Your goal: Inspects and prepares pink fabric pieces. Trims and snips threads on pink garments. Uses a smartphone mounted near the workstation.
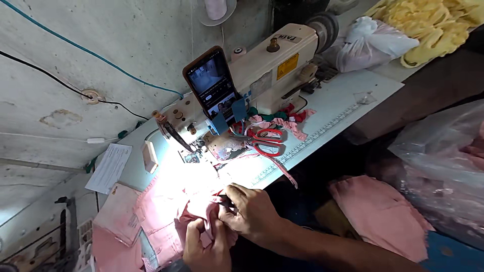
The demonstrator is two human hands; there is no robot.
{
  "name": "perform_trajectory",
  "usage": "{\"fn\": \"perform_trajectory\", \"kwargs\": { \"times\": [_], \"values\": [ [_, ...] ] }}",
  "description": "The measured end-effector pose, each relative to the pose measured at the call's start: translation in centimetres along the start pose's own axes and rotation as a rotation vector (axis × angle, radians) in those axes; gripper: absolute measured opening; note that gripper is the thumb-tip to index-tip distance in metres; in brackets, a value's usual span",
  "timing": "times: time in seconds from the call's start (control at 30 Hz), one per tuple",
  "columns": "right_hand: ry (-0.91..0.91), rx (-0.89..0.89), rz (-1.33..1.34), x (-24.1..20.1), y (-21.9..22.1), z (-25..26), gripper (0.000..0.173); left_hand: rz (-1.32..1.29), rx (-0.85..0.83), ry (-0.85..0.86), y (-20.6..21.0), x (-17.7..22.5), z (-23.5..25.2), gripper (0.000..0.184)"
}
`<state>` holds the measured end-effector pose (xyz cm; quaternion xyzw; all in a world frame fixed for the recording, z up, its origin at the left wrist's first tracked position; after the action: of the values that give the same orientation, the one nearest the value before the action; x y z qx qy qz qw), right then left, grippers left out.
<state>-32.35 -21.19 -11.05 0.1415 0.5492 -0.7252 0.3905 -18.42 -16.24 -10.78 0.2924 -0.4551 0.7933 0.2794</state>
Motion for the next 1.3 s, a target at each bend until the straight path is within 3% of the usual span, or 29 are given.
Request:
{"fn": "perform_trajectory", "kwargs": {
  "times": [0.13, 0.27, 0.47, 0.53, 0.63, 0.73, 0.83, 0.93, 1.0, 1.13, 1.3],
  "values": [
    [-0.060, -0.057, 0.008, 0.2, 0.4, -0.5, 0.022, -0.339, -0.192, -0.209, 0.4, -0.7, 1.0, 0.012],
    [-0.088, -0.082, 0.004, 0.0, 0.7, -0.8, 0.022, -0.376, -0.246, -0.226, 0.2, -1.5, 1.2, 0.007],
    [-0.020, -0.032, -0.008, 0.1, 0.4, -0.7, 0.024, -0.024, -0.223, -0.145, -0.3, -0.4, 0.8, 0.016],
    [-0.017, -0.030, 0.025, 0.1, 0.4, -0.8, 0.025, -0.068, -0.222, -0.138, -0.2, -0.3, 0.9, 0.014],
    [0.139, -0.221, 0.384, 0.9, 0.7, -0.3, 0.022, -0.312, -0.219, -0.128, 0.1, -0.9, 1.1, 0.007],
    [0.360, -0.410, 0.716, 2.0, 1.0, 0.5, 0.018, -0.390, -0.250, -0.123, 0.8, -1.0, 1.7, 0.008],
    [0.392, -0.381, 0.715, 2.2, 0.2, -0.2, 0.024, -0.391, -0.269, -0.170, 0.9, -1.3, 2.1, 0.007],
    [0.399, -0.400, 1.027, 1.0, -1.3, -1.0, 0.035, -0.436, -0.259, -0.256, 0.7, -1.3, 2.2, 0.007],
    [0.386, -0.520, 1.155, 0.3, -2.3, -1.3, 0.034, -0.480, -0.271, -0.260, 0.7, -1.0, 2.2, 0.007],
    [0.403, -0.599, 0.897, 0.4, -2.5, -1.0, 0.021, -0.487, -0.282, -0.243, 1.0, -0.6, 2.3, 0.009],
    [0.536, -0.616, 0.996, 1.4, -1.2, -0.7, 0.019, -0.409, -0.242, -0.238, 1.1, -0.4, 1.9, 0.006]
  ]
}}
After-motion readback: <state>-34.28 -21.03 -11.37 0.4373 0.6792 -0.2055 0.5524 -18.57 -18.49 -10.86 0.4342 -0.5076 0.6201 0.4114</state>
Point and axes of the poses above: each hand's wrist, its own z-axis towards the middle knuckle, its own y-axis out of the palm, x = y × z, the point moved 4 cm from there along z, towards the middle knuckle, and after that the axes turned 8 degrees about -x, right-handed, at the moved point
